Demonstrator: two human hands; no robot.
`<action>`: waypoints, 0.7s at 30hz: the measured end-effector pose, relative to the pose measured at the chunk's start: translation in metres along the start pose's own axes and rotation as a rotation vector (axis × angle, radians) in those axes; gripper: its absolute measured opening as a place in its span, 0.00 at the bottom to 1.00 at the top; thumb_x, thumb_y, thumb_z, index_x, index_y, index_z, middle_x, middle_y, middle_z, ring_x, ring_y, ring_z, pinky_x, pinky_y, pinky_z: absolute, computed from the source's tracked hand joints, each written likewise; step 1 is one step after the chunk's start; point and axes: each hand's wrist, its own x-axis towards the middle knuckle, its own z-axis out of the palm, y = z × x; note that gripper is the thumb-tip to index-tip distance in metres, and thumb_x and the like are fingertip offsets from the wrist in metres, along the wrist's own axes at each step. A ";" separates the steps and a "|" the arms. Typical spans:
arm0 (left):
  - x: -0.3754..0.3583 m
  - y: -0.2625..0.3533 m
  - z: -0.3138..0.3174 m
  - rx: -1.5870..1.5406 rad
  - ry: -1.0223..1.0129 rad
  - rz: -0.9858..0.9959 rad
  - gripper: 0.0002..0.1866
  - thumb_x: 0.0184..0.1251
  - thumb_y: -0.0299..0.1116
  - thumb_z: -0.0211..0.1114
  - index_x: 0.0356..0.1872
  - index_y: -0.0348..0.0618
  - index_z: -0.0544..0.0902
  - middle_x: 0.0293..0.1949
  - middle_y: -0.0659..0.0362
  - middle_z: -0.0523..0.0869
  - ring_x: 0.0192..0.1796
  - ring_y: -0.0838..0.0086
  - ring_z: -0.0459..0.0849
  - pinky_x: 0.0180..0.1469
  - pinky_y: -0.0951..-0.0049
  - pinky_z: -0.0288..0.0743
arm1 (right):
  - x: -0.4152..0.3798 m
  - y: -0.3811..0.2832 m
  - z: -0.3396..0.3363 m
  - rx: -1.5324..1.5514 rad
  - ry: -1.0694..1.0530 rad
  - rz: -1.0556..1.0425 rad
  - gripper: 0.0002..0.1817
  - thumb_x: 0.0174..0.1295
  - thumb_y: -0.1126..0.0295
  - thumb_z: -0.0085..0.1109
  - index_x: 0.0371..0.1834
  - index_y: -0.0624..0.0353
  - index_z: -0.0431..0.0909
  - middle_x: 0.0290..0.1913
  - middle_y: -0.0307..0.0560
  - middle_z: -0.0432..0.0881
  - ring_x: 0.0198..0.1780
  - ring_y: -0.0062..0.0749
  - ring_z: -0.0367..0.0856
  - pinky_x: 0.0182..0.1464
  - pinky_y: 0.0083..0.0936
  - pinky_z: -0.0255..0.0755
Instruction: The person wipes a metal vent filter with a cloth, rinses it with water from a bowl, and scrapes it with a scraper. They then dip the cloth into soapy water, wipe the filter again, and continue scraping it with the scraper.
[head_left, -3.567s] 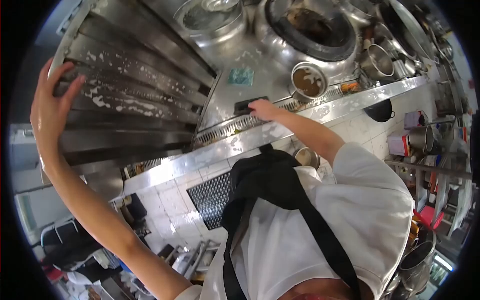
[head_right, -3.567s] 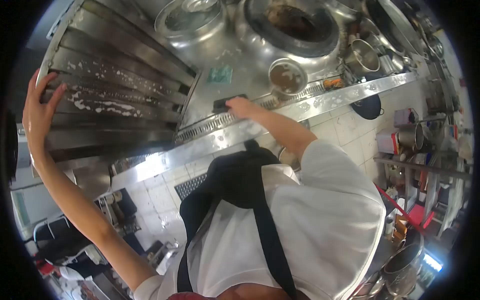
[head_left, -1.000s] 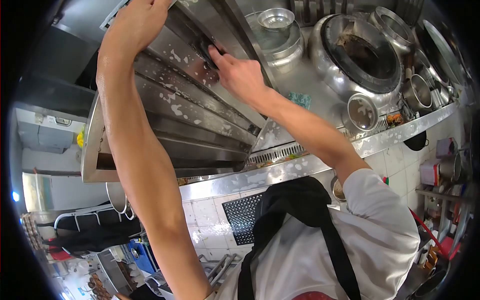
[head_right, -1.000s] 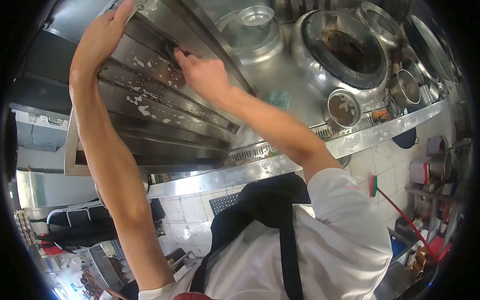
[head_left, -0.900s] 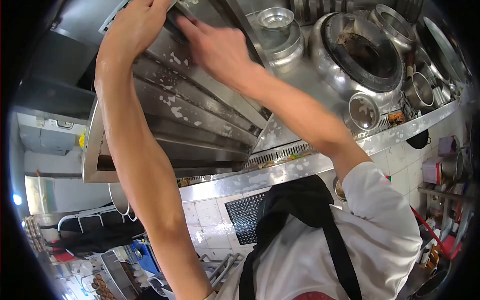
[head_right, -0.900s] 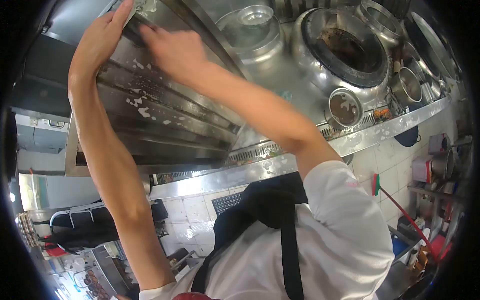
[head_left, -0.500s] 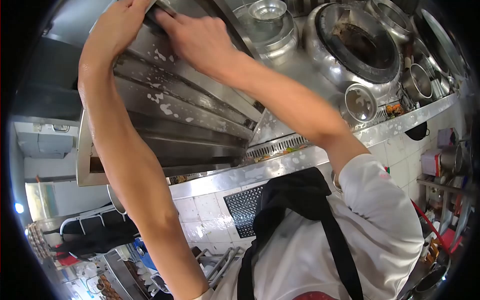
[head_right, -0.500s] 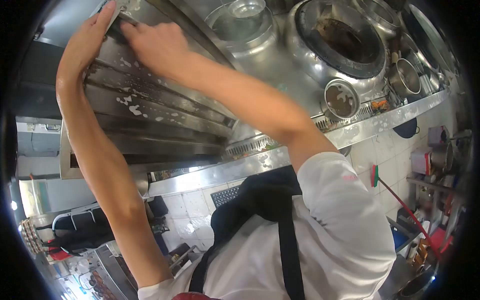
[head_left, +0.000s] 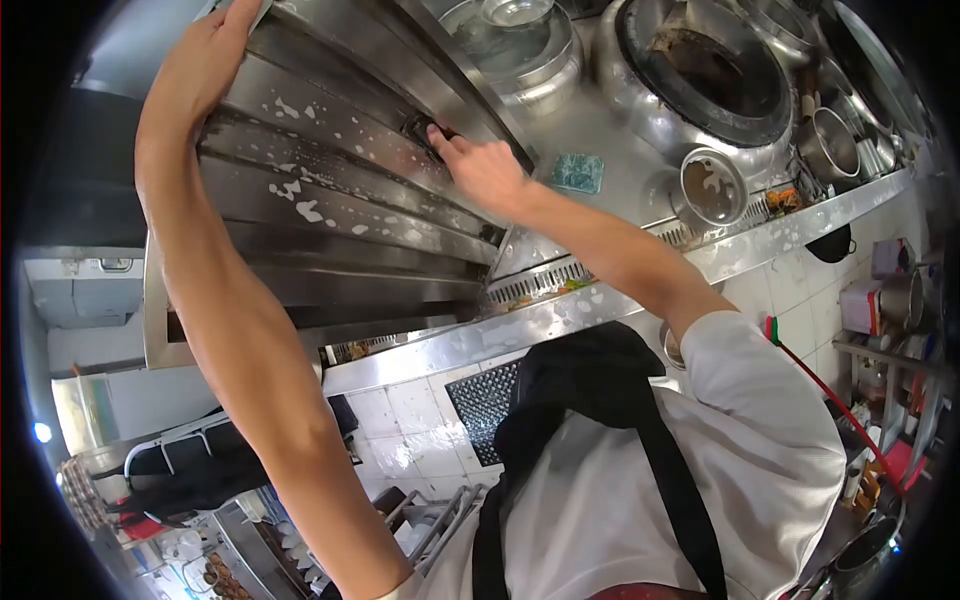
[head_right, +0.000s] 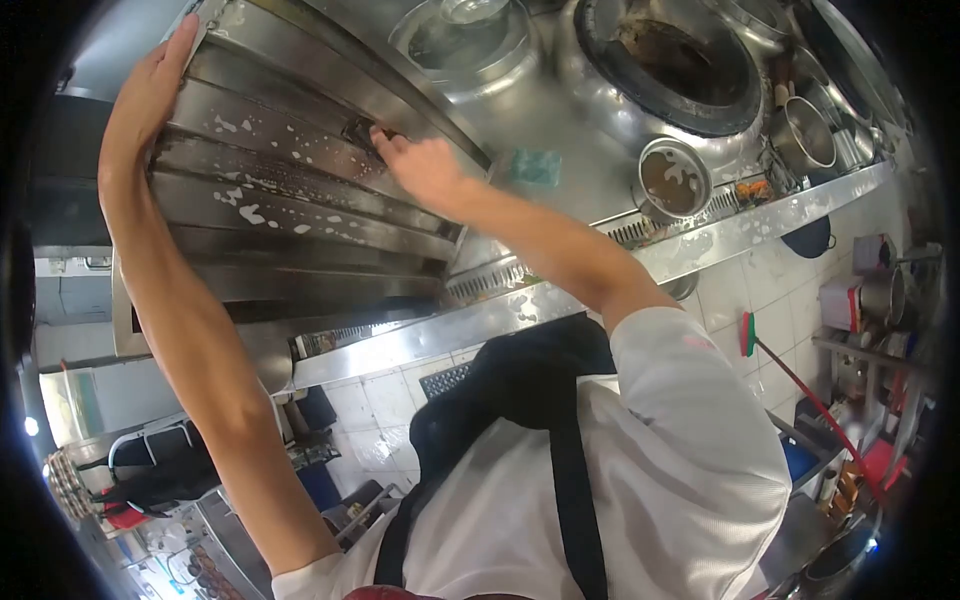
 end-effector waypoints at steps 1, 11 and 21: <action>0.006 -0.002 -0.002 -0.012 -0.053 -0.004 0.43 0.75 0.70 0.51 0.64 0.34 0.82 0.55 0.46 0.88 0.60 0.58 0.84 0.67 0.64 0.70 | 0.006 0.001 -0.003 -0.021 -0.051 0.002 0.31 0.62 0.72 0.58 0.72 0.56 0.71 0.40 0.52 0.87 0.27 0.46 0.88 0.24 0.41 0.78; 0.009 -0.005 0.001 0.037 -0.066 0.061 0.45 0.73 0.70 0.53 0.61 0.29 0.82 0.53 0.43 0.88 0.58 0.59 0.85 0.66 0.65 0.70 | -0.030 0.026 0.028 -0.001 0.013 -0.063 0.34 0.61 0.71 0.58 0.75 0.57 0.69 0.40 0.52 0.87 0.29 0.43 0.88 0.26 0.41 0.78; 0.014 0.000 0.001 0.098 -0.059 0.036 0.44 0.72 0.71 0.54 0.60 0.32 0.83 0.51 0.43 0.88 0.57 0.58 0.85 0.66 0.65 0.71 | 0.005 0.006 -0.005 0.034 -0.050 0.028 0.32 0.62 0.72 0.58 0.73 0.58 0.68 0.37 0.50 0.87 0.29 0.49 0.88 0.29 0.45 0.81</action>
